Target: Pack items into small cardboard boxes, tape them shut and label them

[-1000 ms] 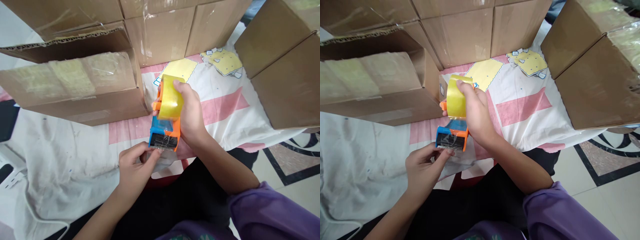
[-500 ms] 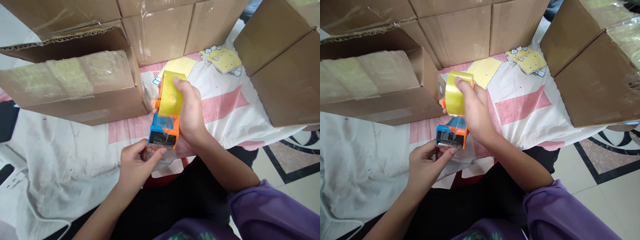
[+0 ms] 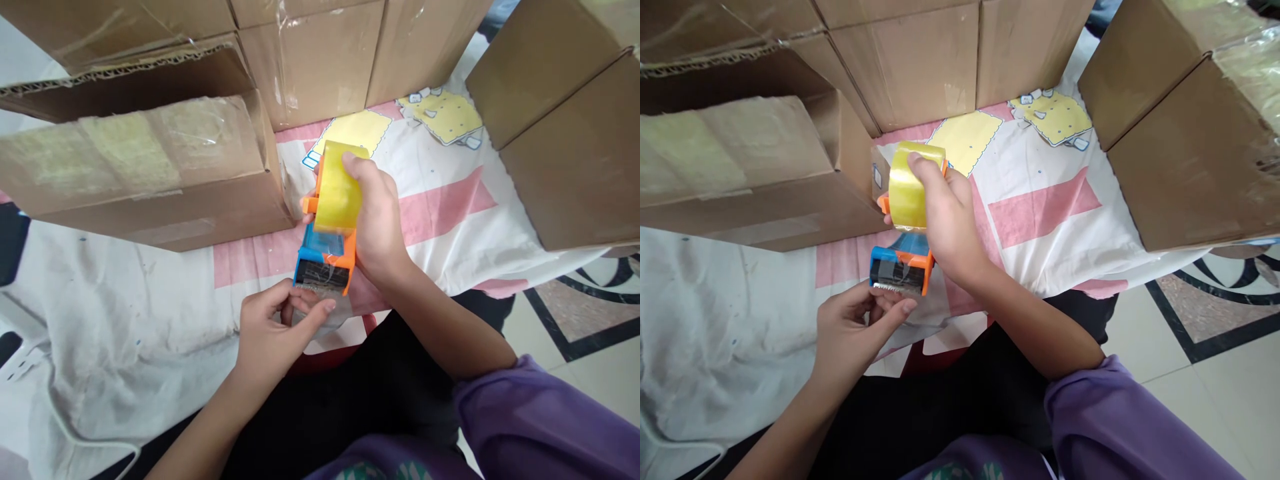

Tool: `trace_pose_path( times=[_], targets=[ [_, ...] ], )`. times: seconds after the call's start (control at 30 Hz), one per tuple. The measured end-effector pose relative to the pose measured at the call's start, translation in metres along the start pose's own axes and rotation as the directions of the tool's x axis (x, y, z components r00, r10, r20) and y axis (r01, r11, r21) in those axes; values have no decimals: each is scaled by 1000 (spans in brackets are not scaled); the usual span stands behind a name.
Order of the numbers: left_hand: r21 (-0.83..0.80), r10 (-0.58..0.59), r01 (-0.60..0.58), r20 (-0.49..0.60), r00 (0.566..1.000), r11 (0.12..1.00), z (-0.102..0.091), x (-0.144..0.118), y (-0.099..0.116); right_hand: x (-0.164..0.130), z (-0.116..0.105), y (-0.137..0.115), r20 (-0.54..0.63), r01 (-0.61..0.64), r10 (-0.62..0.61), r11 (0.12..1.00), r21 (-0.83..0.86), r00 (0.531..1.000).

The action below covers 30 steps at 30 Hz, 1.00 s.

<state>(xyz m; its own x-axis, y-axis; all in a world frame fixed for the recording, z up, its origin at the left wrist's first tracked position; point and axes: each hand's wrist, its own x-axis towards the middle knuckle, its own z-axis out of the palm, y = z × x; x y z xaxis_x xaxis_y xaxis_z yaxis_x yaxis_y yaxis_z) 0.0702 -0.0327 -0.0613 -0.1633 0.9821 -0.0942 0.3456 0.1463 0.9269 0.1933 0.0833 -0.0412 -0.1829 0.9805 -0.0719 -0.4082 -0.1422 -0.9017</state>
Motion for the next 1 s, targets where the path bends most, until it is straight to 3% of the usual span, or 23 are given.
trace_pose_path(
  times=[0.27,0.43,0.6,0.83,1.0],
  targets=[
    [-110,-44,45,15,999,993,1,5,2,-5,4,1,2,-12,12,999,44,1000],
    [-64,-18,19,7,1000,998,0,4,-1,-5,4,4,-3,15,-15,997,-74,1000],
    [-3,43,-43,86,995,999,-10,2,-4,-1,-1,1,-16,-18,18,999,30,1000],
    [6,51,-51,90,995,999,-10,4,-13,2,-7,-2,6,12,-13,993,115,1000],
    [-53,64,-58,101,993,997,-8,7,-17,4,-13,-12,-40,96,-94,994,51,995]
  ],
)
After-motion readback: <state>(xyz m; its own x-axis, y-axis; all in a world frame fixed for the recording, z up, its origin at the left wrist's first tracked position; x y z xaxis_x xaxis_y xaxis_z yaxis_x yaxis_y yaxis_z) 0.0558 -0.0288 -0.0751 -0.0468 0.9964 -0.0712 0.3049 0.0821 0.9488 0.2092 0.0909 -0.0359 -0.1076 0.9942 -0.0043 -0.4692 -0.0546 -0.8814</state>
